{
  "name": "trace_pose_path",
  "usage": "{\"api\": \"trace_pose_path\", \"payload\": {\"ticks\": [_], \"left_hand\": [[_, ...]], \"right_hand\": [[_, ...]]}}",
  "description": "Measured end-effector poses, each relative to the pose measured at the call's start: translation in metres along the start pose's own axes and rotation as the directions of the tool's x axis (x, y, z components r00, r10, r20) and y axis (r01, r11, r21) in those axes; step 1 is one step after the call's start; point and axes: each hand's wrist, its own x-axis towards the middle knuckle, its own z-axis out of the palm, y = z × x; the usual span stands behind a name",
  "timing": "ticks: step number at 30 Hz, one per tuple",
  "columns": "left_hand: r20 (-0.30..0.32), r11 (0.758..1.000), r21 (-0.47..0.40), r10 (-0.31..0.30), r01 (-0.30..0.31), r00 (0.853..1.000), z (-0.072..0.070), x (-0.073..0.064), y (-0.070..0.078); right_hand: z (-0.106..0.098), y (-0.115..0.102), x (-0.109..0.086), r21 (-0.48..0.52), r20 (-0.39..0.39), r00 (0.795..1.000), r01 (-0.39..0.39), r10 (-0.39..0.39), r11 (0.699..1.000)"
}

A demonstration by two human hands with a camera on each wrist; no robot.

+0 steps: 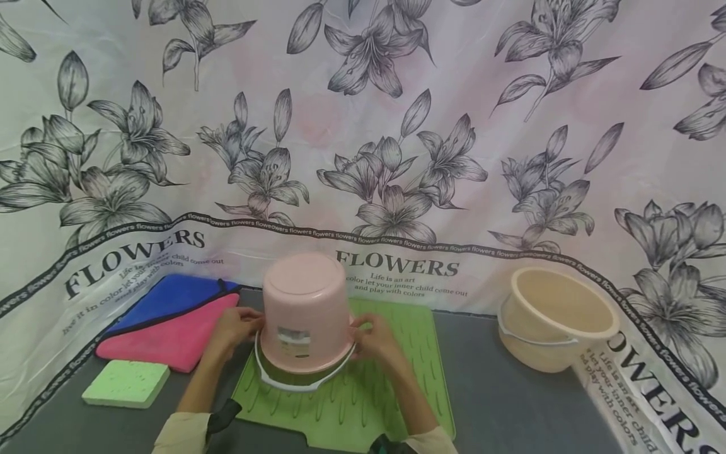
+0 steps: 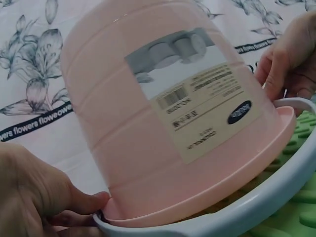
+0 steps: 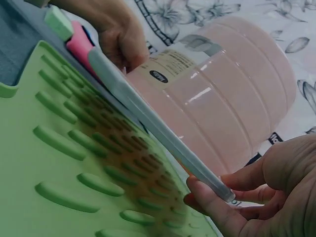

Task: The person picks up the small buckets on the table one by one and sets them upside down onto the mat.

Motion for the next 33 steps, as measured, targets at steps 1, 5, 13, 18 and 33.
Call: {"api": "trace_pose_path", "payload": {"ticks": [1, 5, 13, 18, 33], "left_hand": [[-0.015, 1.000, 0.026, 0.004, -0.004, 1.000, 0.000, 0.001, -0.001], [-0.075, 0.986, 0.165, 0.032, -0.019, 0.997, 0.000, 0.002, -0.004], [-0.139, 0.933, 0.351, 0.135, -0.079, 0.981, 0.005, 0.003, -0.011], [-0.143, 0.933, 0.356, 0.117, -0.060, 0.983, 0.006, 0.006, -0.017], [-0.184, 0.903, 0.423, 0.167, -0.075, 0.969, 0.009, -0.001, -0.014]], "right_hand": [[0.002, 0.001, 0.001, -0.015, 0.002, 1.000, 0.004, -0.004, 1.000], [0.006, 0.004, 0.003, -0.061, 0.006, 1.000, 0.015, -0.015, 0.998], [0.008, 0.005, 0.001, -0.114, 0.045, 0.999, 0.018, -0.013, 0.993], [0.006, -0.002, -0.004, -0.178, 0.094, 0.992, 0.100, -0.084, 0.979], [0.019, -0.029, -0.016, -0.476, 0.028, 0.744, 0.597, -0.668, 0.645]]}}
